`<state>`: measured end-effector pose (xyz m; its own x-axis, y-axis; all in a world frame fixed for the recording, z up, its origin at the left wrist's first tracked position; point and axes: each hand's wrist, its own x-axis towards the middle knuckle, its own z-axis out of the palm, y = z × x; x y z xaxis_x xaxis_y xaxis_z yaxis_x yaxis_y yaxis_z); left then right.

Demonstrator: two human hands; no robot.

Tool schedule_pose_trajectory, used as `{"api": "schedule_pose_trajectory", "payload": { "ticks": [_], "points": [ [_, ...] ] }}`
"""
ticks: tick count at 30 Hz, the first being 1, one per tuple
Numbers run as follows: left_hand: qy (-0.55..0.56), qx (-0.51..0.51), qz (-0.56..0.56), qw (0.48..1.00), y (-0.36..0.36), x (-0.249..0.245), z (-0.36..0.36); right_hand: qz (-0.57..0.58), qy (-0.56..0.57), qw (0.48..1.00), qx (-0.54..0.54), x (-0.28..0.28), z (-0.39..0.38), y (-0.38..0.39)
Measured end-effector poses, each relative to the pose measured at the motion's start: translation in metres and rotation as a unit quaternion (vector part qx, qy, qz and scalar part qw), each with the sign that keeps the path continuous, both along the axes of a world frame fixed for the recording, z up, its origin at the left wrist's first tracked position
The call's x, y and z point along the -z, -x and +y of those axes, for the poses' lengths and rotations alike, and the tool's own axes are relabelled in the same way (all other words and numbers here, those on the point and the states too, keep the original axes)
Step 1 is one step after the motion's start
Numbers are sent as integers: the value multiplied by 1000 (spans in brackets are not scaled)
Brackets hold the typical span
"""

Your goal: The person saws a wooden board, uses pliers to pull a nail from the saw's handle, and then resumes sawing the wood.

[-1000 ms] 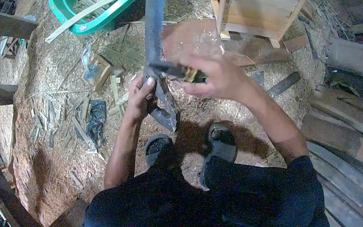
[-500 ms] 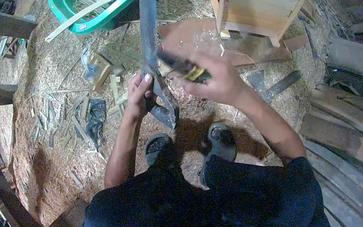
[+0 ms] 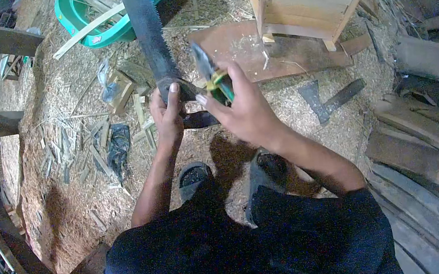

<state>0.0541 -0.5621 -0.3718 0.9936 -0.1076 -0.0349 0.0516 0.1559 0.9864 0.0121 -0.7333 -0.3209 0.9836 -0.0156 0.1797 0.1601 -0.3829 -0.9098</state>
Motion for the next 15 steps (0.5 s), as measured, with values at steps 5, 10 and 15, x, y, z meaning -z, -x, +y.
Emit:
{"api": "schedule_pose_trajectory", "payload": {
  "ticks": [5,10,15],
  "points": [
    [-11,24,10,1000,7,5,1,68,37,996,35,-7,-9,-21],
    [12,32,74,997,11,5,-2,82,-57,995,2,27,-15,-30],
    [66,-17,163,984,-5,34,6,173,-156,971,-49,60,-45,-10]
  ]
}}
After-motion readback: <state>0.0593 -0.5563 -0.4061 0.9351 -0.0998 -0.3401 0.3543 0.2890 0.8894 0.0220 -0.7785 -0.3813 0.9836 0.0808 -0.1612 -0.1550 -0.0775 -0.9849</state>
